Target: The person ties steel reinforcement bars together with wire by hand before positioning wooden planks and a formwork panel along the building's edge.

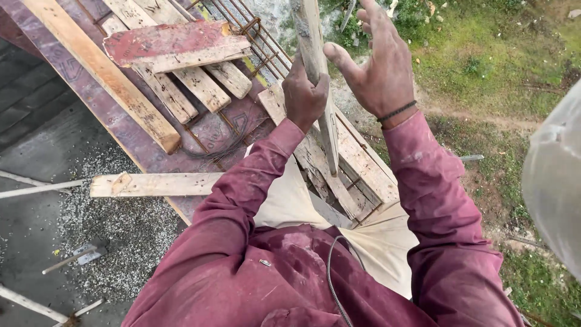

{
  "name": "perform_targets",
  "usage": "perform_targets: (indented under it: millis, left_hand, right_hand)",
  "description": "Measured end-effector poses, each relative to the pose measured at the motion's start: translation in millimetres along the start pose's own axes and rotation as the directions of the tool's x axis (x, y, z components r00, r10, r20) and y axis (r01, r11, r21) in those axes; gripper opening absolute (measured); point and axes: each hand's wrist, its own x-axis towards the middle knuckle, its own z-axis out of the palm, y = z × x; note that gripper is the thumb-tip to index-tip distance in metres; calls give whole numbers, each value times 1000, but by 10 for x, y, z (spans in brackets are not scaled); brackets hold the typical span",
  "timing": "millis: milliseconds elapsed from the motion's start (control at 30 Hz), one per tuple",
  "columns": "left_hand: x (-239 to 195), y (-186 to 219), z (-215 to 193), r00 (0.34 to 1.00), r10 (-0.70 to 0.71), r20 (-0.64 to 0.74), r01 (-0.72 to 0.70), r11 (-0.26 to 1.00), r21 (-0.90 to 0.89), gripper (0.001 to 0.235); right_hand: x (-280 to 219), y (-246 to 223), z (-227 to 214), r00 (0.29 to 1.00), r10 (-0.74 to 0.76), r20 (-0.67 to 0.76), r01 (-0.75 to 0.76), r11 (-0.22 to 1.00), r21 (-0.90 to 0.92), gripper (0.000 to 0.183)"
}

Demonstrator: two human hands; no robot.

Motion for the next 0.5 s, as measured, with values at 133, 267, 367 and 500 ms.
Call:
perform_targets:
  millis: [133,267,367,500]
  left_hand:
    - [-396,303,760,999,-18,51,17,1000,23,65]
    - [-664,670,1421,949,68,308,-154,952,264,78]
    - [-586,1413,1354,846,-84,527,-34,977,211,123]
    - [-559,690,1847,828,159,537,-266,955,127,111]
  right_hand:
    - [21,367,154,983,181,-39,-183,931,-316,68]
    - [-411,1225,-173,930,349,-111,-367,888,-279,31]
    - [-668,1557,-683,958,257,-122,-276,946,-170,27]
    - [-1039,2408,-735,947,293,-130,-311,939,-147,25]
